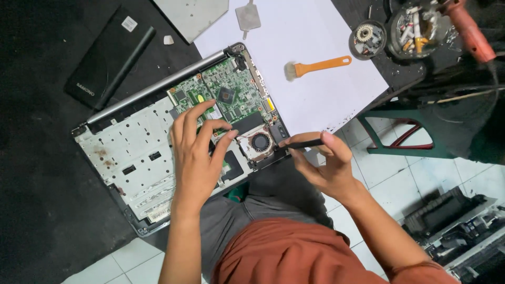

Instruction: Removing the internal cooling fan and disconnecting cables from a laptop motherboard.

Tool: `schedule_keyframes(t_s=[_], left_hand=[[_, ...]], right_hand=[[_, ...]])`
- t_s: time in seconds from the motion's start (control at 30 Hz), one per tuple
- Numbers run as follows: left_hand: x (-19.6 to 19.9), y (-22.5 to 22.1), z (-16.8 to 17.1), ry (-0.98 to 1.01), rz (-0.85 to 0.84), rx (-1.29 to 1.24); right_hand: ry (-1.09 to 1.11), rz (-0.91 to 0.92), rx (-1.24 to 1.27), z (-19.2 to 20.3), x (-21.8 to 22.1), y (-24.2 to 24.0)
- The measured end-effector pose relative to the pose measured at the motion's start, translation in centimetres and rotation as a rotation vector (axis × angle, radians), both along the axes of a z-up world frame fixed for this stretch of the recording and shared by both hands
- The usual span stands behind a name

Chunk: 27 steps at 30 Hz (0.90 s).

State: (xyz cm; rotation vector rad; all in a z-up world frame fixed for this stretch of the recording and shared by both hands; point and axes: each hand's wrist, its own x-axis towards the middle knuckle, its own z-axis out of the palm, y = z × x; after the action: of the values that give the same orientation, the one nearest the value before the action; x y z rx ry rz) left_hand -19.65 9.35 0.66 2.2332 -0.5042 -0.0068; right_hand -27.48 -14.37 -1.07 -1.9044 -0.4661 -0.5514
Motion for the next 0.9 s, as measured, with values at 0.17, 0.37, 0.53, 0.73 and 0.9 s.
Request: schedule_keyframes(t_s=[0.17,0.37,0.53,0.73,0.9], left_hand=[[0.0,0.1,0.3,-0.001,-0.01,0.004],[0.0,0.2,0.2,-0.009,-0.016,-0.005],[0.0,0.2,0.3,-0.01,-0.024,-0.009],[0.1,0.0,1.4,-0.009,-0.041,-0.008],[0.1,0.1,1.7,0.018,-0.111,0.025]], right_hand=[[-0.035,0.037,-0.012,0.2,0.2,0.0],[-0.171,0.019,-0.204,1.8,0.4,0.5],[-0.225,0.029,-0.177,1.3,0.7,0.6],[-0.244,-0.057,-0.278,2.3,1.3,1.6],[-0.221,-0.063,-0.205,2.4,1.0,2.3]])
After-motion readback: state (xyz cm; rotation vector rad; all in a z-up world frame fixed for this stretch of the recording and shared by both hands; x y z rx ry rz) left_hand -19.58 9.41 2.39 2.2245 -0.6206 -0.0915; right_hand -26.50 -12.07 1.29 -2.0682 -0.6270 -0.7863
